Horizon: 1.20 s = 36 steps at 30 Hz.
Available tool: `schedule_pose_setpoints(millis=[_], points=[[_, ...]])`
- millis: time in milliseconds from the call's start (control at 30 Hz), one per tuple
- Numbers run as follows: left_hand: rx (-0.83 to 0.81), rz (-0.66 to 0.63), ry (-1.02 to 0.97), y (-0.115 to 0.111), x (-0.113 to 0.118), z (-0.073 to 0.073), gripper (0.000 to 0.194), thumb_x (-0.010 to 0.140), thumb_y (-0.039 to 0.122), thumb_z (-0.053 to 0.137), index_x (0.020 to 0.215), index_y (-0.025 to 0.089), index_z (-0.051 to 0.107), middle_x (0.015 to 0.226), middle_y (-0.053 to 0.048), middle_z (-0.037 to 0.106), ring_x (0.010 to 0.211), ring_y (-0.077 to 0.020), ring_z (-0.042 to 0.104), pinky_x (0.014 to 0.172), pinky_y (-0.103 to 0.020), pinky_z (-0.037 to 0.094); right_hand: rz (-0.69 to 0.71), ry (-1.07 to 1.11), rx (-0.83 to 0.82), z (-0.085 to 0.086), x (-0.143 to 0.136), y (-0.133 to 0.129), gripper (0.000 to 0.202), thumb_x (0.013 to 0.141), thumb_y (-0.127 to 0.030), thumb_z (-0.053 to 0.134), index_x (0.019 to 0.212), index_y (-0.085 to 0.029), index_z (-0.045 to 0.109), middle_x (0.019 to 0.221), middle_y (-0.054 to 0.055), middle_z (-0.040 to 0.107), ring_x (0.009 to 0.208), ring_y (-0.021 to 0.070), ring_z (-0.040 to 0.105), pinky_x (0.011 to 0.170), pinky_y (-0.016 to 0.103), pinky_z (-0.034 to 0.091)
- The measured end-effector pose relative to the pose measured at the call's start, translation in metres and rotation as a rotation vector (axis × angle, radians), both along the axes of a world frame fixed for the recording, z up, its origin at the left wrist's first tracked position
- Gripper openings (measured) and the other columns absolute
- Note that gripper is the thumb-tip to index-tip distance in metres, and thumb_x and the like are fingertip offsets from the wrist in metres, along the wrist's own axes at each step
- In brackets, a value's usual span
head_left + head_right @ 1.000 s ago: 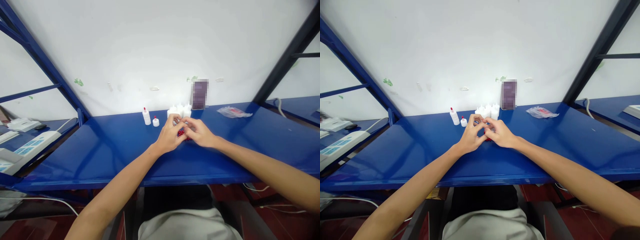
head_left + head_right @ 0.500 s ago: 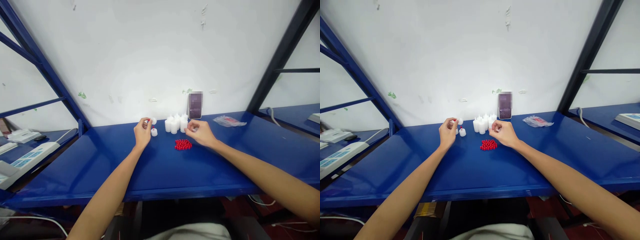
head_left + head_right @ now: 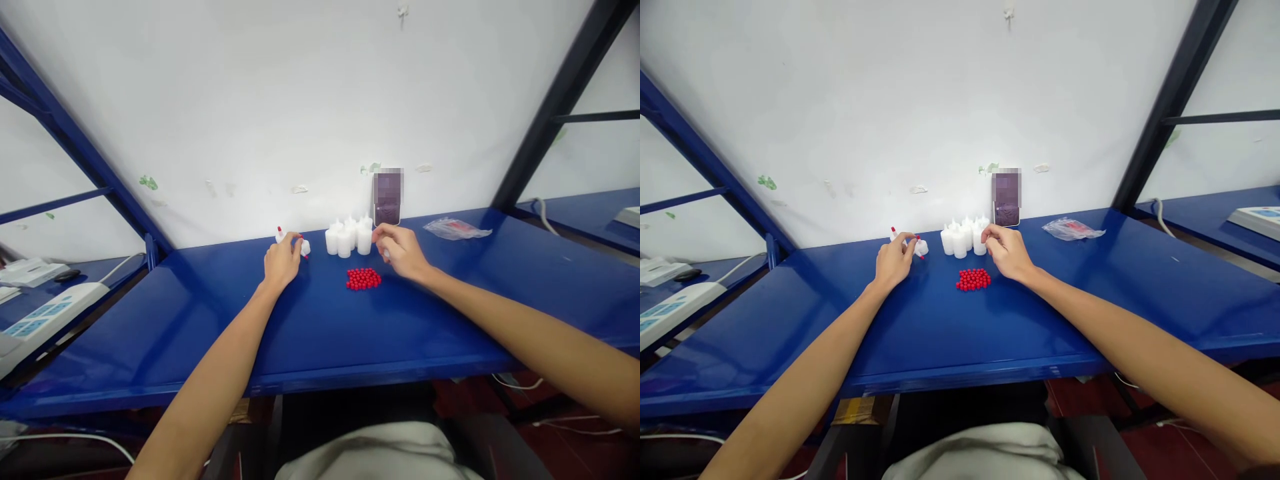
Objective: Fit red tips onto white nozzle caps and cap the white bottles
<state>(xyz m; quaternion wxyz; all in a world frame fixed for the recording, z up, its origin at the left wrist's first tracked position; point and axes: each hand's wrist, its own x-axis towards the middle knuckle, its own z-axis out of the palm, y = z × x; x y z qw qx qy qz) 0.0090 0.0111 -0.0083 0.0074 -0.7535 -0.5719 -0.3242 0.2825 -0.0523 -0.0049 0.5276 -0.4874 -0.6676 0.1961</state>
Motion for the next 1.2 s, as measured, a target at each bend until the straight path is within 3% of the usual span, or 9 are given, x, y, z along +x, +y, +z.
schedule_pose_setpoints(millis=[133,267,433,567,800,933,1067,1133,1200], points=[[-0.066,0.050,0.079,-0.007,0.005,0.003,0.035,0.097,0.043,0.045,0.122,0.028,0.064,0.087,-0.008,0.073,0.086,-0.0285,0.070,0.078,-0.036,0.049,-0.016,-0.085,0.012,-0.002,-0.001,0.001,0.012,0.076,-0.023,0.045,0.076,-0.020,0.057,0.057,-0.003,0.051,0.047,0.0134,0.049,0.052,0.028,0.036],[-0.166,0.108,0.302,-0.019,0.010,0.011,0.040,0.094,0.042,0.043,0.123,0.024,0.064,0.101,-0.013,0.073,0.095,-0.0331,0.070,0.081,-0.042,0.053,0.006,-0.168,0.039,-0.002,-0.002,0.000,0.014,0.078,-0.022,0.045,0.077,-0.019,0.059,0.059,-0.003,0.053,0.050,0.0126,0.048,0.054,0.028,0.036],[-0.261,-0.095,0.540,-0.029,0.002,0.019,0.041,0.085,0.030,0.049,0.121,0.021,0.067,0.112,-0.013,0.072,0.102,-0.0326,0.070,0.086,-0.041,0.054,0.010,-0.212,0.054,-0.002,-0.002,-0.001,0.014,0.080,-0.022,0.046,0.076,-0.019,0.059,0.058,-0.002,0.053,0.051,0.0130,0.047,0.056,0.028,0.035],[-0.304,-0.207,0.573,-0.031,-0.005,0.025,0.045,0.082,0.024,0.049,0.125,0.022,0.064,0.113,-0.011,0.072,0.100,-0.0293,0.070,0.085,-0.038,0.054,0.005,-0.225,0.061,-0.002,-0.002,-0.001,0.014,0.080,-0.023,0.047,0.075,-0.019,0.059,0.057,-0.002,0.054,0.052,0.0135,0.048,0.057,0.028,0.035],[-0.236,-0.004,0.557,-0.031,-0.007,0.031,0.045,0.090,0.038,0.046,0.128,0.019,0.061,0.110,-0.016,0.072,0.103,-0.0354,0.069,0.085,-0.045,0.054,-0.102,-0.214,0.069,-0.001,-0.001,0.002,0.015,0.076,-0.024,0.047,0.072,-0.018,0.061,0.058,-0.001,0.056,0.053,0.0141,0.049,0.058,0.029,0.036],[-0.291,-0.048,0.561,-0.030,-0.013,0.030,0.034,0.092,0.038,0.049,0.112,0.020,0.070,0.106,-0.014,0.073,0.101,-0.0344,0.069,0.083,-0.043,0.053,-0.146,-0.164,0.056,0.000,0.000,0.004,0.014,0.075,-0.025,0.047,0.071,-0.019,0.060,0.055,-0.001,0.054,0.052,0.0148,0.048,0.056,0.029,0.035],[-0.201,-0.163,0.407,-0.032,-0.010,0.032,0.025,0.092,0.039,0.053,0.099,0.022,0.071,0.086,-0.009,0.072,0.088,-0.0299,0.071,0.079,-0.040,0.053,-0.169,-0.122,0.035,0.000,-0.001,0.004,0.014,0.076,-0.025,0.048,0.067,-0.020,0.057,0.053,0.000,0.054,0.052,0.0155,0.050,0.055,0.029,0.035],[-0.039,-0.196,0.108,-0.033,-0.001,0.031,0.026,0.095,0.041,0.051,0.101,0.022,0.068,0.082,-0.006,0.071,0.078,-0.0236,0.071,0.074,-0.034,0.053,-0.171,-0.135,0.032,0.000,-0.002,0.003,0.015,0.076,-0.025,0.048,0.065,-0.019,0.057,0.053,0.000,0.054,0.053,0.0157,0.051,0.055,0.029,0.036],[0.106,-0.228,-0.323,-0.031,0.009,0.028,0.030,0.096,0.046,0.050,0.105,0.021,0.063,0.084,-0.004,0.070,0.070,-0.0171,0.070,0.066,-0.027,0.053,-0.175,-0.165,0.051,0.001,-0.003,0.002,0.017,0.076,-0.025,0.049,0.065,-0.019,0.060,0.058,0.002,0.056,0.054,0.0158,0.052,0.056,0.030,0.036]])
